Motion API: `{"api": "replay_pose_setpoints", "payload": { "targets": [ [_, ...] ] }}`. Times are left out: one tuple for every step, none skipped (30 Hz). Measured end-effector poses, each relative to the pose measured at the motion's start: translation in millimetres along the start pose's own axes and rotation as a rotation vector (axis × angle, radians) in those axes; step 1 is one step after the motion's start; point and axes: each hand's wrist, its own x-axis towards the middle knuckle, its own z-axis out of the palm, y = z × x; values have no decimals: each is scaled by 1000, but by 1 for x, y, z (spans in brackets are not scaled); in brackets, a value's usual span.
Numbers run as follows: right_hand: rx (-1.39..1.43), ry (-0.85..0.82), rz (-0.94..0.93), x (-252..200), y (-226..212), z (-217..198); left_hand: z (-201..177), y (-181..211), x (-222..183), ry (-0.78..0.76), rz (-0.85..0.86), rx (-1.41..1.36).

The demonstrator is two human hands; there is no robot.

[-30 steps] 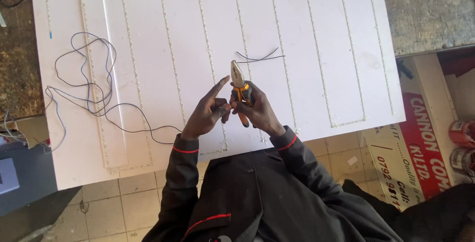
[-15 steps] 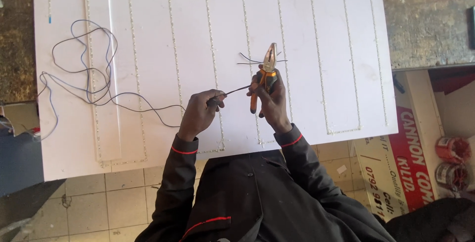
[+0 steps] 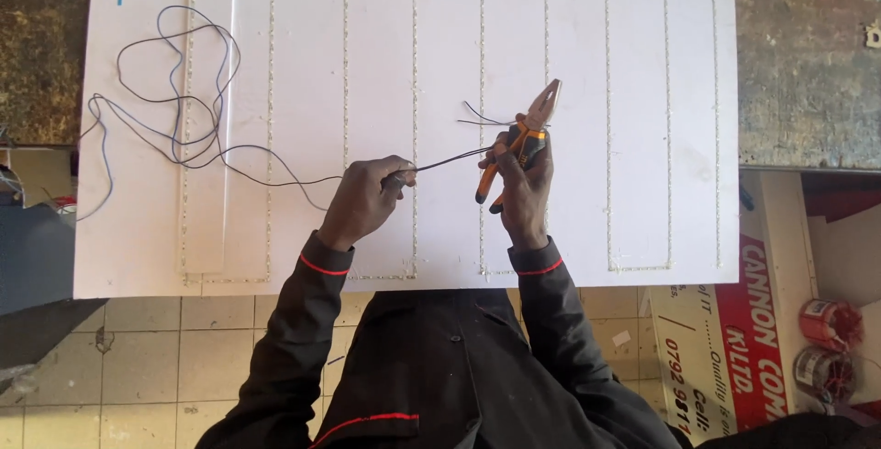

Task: Cutting a long wire into multiple short segments using pliers on a workbench.

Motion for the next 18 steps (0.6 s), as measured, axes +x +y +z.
{"api": "replay_pose_setpoints", "payload": {
  "targets": [
    [3, -6, -1, 2, 3, 1, 0, 2, 0, 6, -1, 2],
    [11, 14, 12, 4, 5, 1, -1, 4, 1, -24, -6, 7],
    [19, 34, 25, 6, 7, 2, -2, 7, 2, -54, -10, 11],
    [20, 35, 20, 7, 9, 1, -4, 11, 1, -54, -6, 13],
    [26, 39, 32, 8, 12, 0, -5, 14, 1, -74, -16, 5],
    [31, 43, 46, 7, 16, 0, -6, 17, -2, -97, -27, -4],
    [31, 46, 43, 7, 17, 0, -3, 11, -1, -99, -24, -3],
    [37, 39, 44, 8, 19, 1, -1, 5, 0, -77, -25, -8],
    [44, 33, 44, 9, 20, 2, 1, 0, 2, -56, -27, -14],
    [46, 40, 43, 9, 22, 3, 1, -2, 1, -62, -25, -11],
    [59, 40, 49, 9, 24, 4, 2, -4, 0, -30, -45, -24],
    [70, 39, 50, 12, 25, 4, 3, -6, 1, 6, -62, -37],
    [71, 44, 45, 12, 23, 6, 3, -7, 2, 2, -56, -35],
    [71, 38, 36, 11, 20, 8, 3, -8, 2, 16, -65, -59],
    [70, 32, 28, 10, 19, 10, 2, -10, 1, 30, -74, -84],
    [71, 34, 37, 10, 18, 10, 4, -12, -1, 26, -82, -84],
    [68, 29, 34, 11, 18, 10, 5, -14, -3, 26, -84, -141],
    [64, 24, 25, 14, 16, 10, 6, -15, -3, 28, -81, -197]
  ]
}}
